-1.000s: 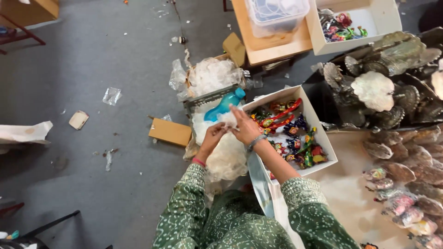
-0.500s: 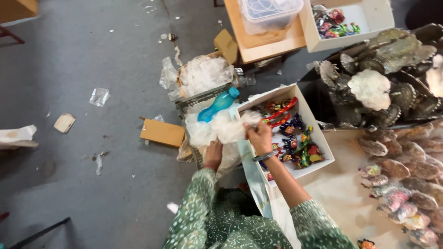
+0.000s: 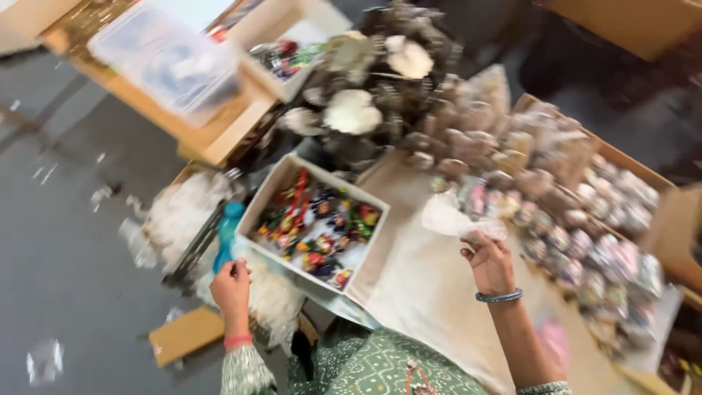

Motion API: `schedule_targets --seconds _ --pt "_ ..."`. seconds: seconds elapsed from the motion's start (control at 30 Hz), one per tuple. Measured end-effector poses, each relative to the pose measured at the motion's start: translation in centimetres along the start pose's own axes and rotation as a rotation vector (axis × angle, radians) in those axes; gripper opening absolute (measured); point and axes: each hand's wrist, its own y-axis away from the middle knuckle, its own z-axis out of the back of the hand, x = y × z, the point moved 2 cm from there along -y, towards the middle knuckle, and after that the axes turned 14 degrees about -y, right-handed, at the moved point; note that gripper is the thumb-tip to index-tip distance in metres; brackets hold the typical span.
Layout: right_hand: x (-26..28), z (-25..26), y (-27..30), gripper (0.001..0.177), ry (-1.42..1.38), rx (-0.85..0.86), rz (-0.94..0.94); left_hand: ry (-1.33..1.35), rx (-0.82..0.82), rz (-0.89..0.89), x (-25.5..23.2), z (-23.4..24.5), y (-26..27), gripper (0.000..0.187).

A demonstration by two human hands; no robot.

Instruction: The person picks up small, colorful figurines from a box and wipes them with a pink cloth. They then place the figurines into clear plastic bags and tie the bags shut. The person works at a table surrounded by boxes of wrapped items.

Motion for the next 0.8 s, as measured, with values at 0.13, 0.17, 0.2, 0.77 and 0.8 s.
schedule_targets --seconds 0.13,0.17,0.2,0.77,0.8 --pt "-0.2 7.2 4.5 0.014 -0.142 -0.022 0.107 0.789 0.387 -0.342 -12.9 -8.0 6.6 0.038" --pt "-0.3 7.8 5.6 0.017 -0.129 0.033 0.183 0.767 0.698 -0.348 -17.6 -10.3 9.8 0.044" --pt "-0.7 8.2 6.3 0.021 -0.118 0.094 0.253 0.729 0.999 -0.346 -22.1 -12.3 13.0 0.055" --pt "5.5 4.3 12.2 0.031 0.975 -0.202 0.735 0.802 0.937 -0.598 -35.2 -17.4 33.3 0.046" --pt "5.4 3.6 11.6 0.033 1.036 -0.197 0.744 0.832 0.968 -0.577 -35.5 -16.8 33.9 0.045"
